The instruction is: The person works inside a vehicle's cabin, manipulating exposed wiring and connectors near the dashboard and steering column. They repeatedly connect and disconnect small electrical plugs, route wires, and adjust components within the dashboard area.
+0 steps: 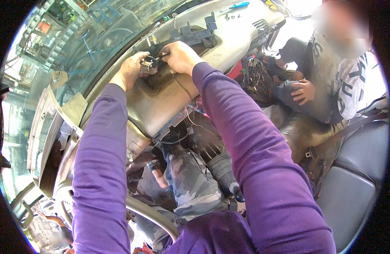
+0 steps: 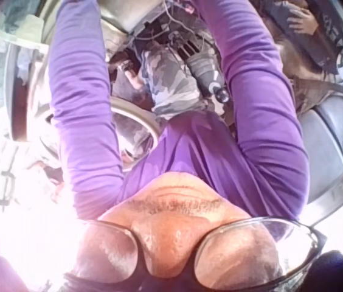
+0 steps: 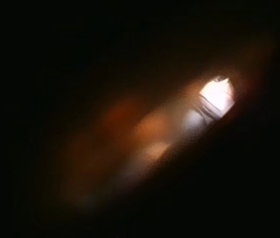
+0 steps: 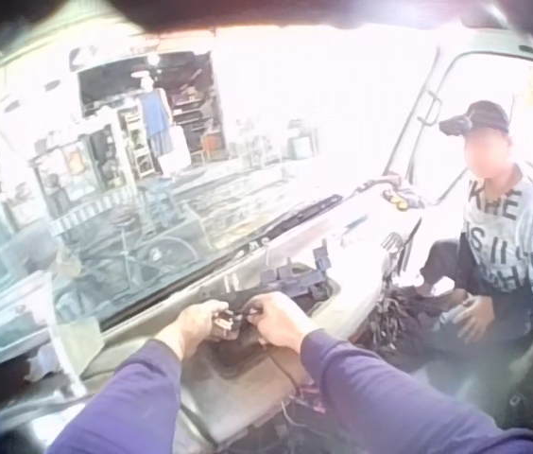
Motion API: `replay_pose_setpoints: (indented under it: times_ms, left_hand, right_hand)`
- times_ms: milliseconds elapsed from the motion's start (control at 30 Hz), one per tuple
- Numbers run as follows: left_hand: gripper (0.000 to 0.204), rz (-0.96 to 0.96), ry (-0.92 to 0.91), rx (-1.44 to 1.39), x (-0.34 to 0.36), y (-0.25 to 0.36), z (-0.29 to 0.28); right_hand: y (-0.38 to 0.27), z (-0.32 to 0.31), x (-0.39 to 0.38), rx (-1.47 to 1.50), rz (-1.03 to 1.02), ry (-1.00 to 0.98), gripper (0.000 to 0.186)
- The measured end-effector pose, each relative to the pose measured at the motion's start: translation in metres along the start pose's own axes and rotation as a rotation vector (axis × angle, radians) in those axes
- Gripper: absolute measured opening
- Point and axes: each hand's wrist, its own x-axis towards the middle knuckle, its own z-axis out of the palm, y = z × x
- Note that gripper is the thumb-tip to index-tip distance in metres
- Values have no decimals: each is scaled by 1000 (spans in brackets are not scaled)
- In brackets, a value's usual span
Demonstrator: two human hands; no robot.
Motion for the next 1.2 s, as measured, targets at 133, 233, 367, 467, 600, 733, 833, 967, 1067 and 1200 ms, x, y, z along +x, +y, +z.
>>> replay_pose_setpoints:
  times_ms: [133,233,367,467,600,733,833,967,1067,1200]
  left_hand:
    - [33,7,-9,-10,2,-3,1]
    - [29,34,-11,2,6,-9,-3]
    - [28,23,34,103,5,-7,-2]
    - [33,85,102,223,0,-3,3]
    - [26,84,70,212,-6,-1,4]
    - [33,68,82,224,-4,-4,-3]
    - [38,67,79,188,1,-3,-1]
    - [39,47,73,197,2,-5,-5]
    - [36,104,78,280,-2,-2,2]
    - [45,136,64,438,-11,0,1]
  right_hand:
    - [3,0,0,-20,0,10,25]
    - [2,0,1,-17,3,2,25]
    - [4,0,2,28,12,4,25]
    - [9,-3,3,65,-11,23,27]
    - [2,-6,-3,162,56,75,26]
    - [-8,-1,-8,-151,-36,110,18]
    - [-3,4,-9,-269,-132,175,19]
    - [-5,14,-6,-327,-125,195,17]
    - [-1,11,-10,-363,-162,233,13]
    - [-1,1,-15,-451,-149,163,14]
